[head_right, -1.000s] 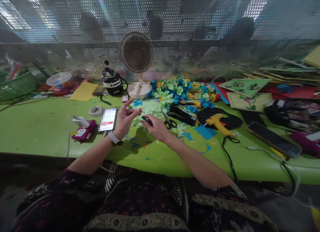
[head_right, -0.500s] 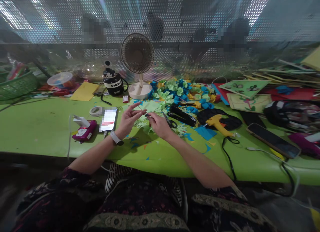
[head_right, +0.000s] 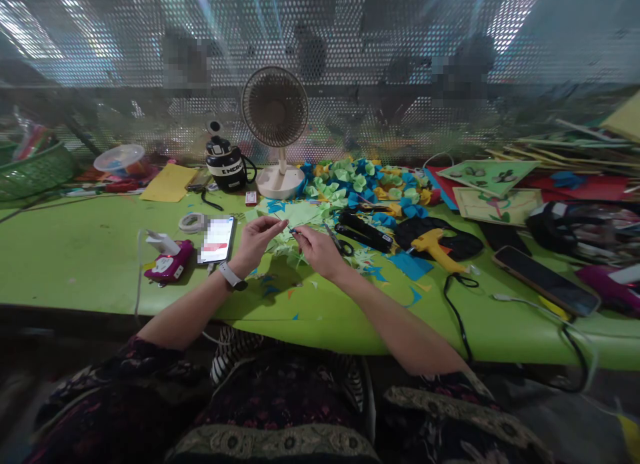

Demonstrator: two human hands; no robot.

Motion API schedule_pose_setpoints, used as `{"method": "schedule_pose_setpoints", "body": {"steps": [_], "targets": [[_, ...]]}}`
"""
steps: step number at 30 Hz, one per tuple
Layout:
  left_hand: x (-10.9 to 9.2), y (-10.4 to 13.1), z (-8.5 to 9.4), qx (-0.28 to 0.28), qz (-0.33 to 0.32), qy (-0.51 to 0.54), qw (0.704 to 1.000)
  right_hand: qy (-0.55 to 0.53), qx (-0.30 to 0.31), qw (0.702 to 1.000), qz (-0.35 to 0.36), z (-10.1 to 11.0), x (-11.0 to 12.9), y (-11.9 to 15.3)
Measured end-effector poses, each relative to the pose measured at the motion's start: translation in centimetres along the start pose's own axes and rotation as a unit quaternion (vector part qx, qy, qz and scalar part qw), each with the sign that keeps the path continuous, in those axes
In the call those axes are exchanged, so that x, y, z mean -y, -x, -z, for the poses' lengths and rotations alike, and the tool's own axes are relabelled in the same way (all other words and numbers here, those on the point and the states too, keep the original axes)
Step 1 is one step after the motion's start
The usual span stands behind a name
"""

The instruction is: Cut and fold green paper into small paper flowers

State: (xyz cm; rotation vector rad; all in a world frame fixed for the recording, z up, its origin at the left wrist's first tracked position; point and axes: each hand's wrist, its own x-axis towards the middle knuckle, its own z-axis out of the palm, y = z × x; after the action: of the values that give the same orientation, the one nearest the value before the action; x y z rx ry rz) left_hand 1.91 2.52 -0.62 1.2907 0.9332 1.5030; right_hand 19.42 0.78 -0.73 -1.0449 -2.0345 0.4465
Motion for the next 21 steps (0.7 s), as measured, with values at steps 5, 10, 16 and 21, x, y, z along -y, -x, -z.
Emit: {"method": "schedule_pose_setpoints", "body": {"steps": [5,10,16,21], "targets": [[0.11,0.15,-0.04,0.025,0.002,0.02,0.999,0.026,0.0,1.0,0.009,0.06,-0.18,0.0],[-0.07,0.45,-0.12,0.05,0.003,0.039,0.998,0.047,0.003,0.999,-0.002,0.22,-0.3,0.0],[-0.04,0.48,-0.06,0.061,-0.005,0.046,0.997,0.044,-0.005,0.999,0.012,0.16,-0.48,-0.04],[-0.02,0.47,-0.07,0.055,-0.012,0.043,0.998,0.024,-0.004,1.0,0.016,-0.06,-0.68,-0.03]]}}
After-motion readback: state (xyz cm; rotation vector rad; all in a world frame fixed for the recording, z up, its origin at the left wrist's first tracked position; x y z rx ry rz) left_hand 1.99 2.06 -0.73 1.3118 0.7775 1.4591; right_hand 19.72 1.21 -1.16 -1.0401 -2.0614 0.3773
